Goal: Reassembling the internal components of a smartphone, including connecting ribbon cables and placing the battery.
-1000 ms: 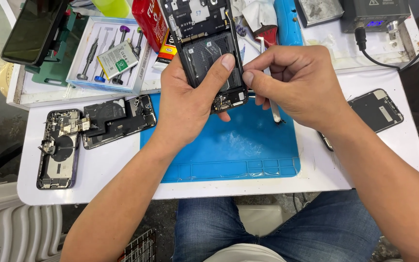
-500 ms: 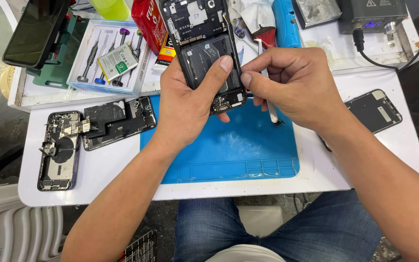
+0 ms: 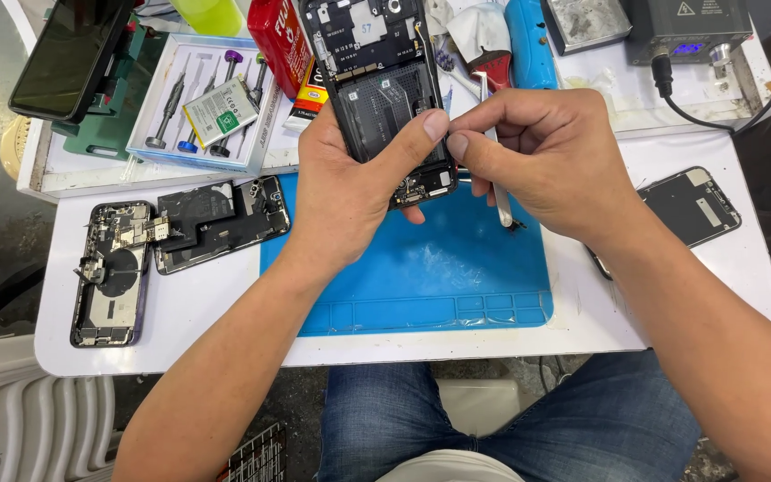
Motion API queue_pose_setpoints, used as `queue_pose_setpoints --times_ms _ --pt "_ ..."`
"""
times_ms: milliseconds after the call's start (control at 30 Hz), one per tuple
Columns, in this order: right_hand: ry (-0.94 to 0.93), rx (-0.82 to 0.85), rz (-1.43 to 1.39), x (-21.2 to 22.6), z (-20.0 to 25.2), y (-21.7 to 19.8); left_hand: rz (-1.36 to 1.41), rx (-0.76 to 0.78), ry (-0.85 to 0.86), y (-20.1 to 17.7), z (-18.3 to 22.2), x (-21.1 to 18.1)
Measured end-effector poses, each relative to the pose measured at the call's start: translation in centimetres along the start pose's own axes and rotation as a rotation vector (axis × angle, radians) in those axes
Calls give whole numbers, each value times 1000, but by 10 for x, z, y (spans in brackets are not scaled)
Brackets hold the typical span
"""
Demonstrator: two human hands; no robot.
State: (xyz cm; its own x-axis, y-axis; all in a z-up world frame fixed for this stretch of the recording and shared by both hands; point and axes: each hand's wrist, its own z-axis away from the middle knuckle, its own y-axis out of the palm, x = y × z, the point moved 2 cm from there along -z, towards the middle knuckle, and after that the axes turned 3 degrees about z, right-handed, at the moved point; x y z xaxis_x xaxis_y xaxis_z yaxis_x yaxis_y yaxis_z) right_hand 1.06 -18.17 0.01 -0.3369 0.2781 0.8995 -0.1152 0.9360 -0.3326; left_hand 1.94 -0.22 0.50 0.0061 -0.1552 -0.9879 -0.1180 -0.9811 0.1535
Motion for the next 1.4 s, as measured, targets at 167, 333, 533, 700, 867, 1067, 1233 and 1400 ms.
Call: queue_pose_setpoints --times_ms 167,333,533,700,867,1067,1233,1400 --pt "5 3 -17 1 0 1 -22 -19 -18 1 0 -1" --pt "6 14 -8 1 1 1 -31 -5 8 1 1 -2" --pt "24 14 -12 1 1 2 -32 0 3 1 1 -2" --pt "14 6 -2 -3 1 0 -63 29 40 0 1 1" --pt "26 -6 35 -2 1 -2 -56 56 66 2 2 1" --pt "20 -12 37 -4 1 -2 -35 70 73 3 2 3" --pt "27 -21 22 -4 2 -1 -48 21 64 3 3 0" --pt "31 -21 -4 -6 3 1 -50 -6 40 3 2 0"
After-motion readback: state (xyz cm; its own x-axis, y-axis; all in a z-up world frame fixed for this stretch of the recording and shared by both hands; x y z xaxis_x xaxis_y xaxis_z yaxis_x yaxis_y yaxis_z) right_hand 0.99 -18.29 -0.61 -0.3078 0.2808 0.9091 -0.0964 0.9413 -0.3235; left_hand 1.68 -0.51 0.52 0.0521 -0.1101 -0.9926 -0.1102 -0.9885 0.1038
